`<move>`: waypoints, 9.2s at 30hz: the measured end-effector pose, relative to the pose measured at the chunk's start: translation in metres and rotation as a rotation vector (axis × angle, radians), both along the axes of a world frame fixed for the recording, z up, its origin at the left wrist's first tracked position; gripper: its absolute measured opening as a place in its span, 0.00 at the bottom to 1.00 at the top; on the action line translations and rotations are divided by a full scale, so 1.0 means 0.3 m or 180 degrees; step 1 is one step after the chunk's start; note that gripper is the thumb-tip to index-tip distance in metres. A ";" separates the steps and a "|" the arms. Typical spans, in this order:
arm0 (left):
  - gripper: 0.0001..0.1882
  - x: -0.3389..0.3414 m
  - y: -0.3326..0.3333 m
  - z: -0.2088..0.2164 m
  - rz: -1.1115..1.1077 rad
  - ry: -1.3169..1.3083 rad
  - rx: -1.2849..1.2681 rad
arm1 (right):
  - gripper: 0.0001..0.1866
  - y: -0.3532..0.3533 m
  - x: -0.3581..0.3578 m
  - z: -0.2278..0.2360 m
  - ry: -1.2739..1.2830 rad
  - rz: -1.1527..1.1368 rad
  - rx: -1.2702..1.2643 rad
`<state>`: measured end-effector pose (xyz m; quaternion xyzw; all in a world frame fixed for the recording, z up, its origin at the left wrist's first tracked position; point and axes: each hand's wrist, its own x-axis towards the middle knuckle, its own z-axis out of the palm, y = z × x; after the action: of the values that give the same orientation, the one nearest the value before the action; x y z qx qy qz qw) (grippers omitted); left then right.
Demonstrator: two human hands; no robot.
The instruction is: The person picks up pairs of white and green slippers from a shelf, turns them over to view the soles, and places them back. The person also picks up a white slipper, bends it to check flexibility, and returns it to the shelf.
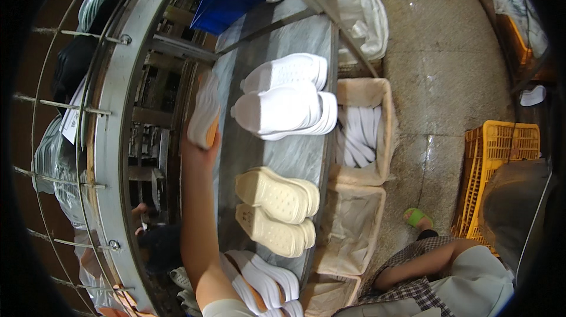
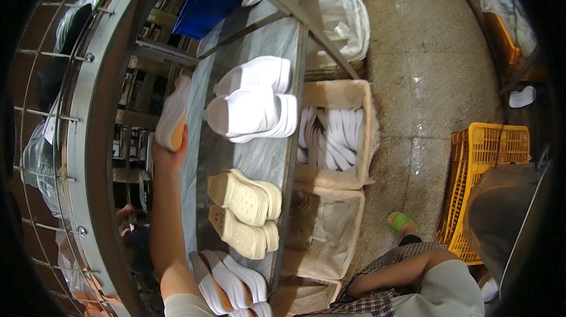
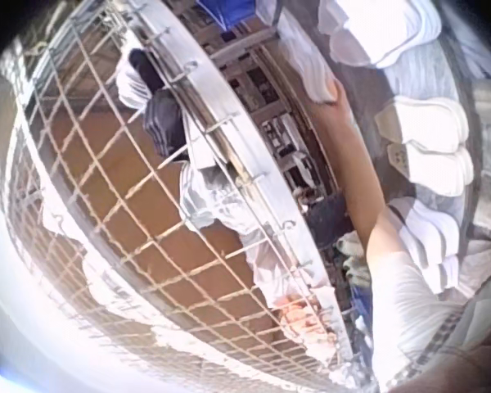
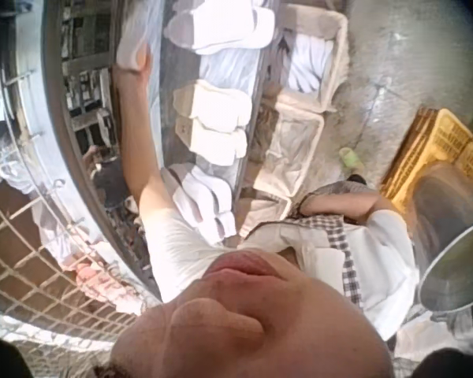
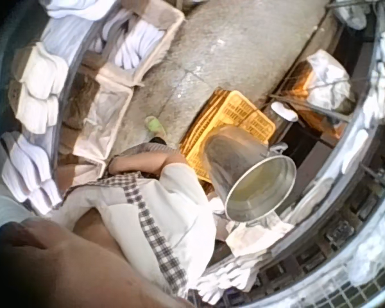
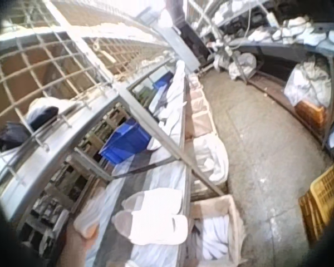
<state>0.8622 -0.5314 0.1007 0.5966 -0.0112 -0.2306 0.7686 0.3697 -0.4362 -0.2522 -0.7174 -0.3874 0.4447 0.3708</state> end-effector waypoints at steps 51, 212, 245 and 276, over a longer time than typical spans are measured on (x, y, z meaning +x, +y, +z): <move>0.31 -3.517 1.737 -0.775 0.0370 0.2017 0.3893 | 0.08 0.962 -0.361 0.755 0.0211 -0.1308 0.1945; 0.34 -3.312 2.625 -0.470 0.3698 -0.0545 -0.2249 | 0.41 1.967 -1.074 0.963 0.2124 -0.0176 0.0601; 0.26 -3.285 2.695 -0.305 0.4229 -0.1738 -0.1776 | 0.54 1.923 -0.955 0.986 -0.0563 0.1032 0.1546; 0.20 -3.349 2.530 -0.292 0.4569 -0.0623 -0.2411 | 0.31 1.998 -0.886 0.984 0.2228 0.0932 0.1304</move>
<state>-0.1424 0.2276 0.0132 0.1757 0.2293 0.3904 0.8741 0.1039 0.1631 0.0431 -0.3723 -0.4163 0.6231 0.5476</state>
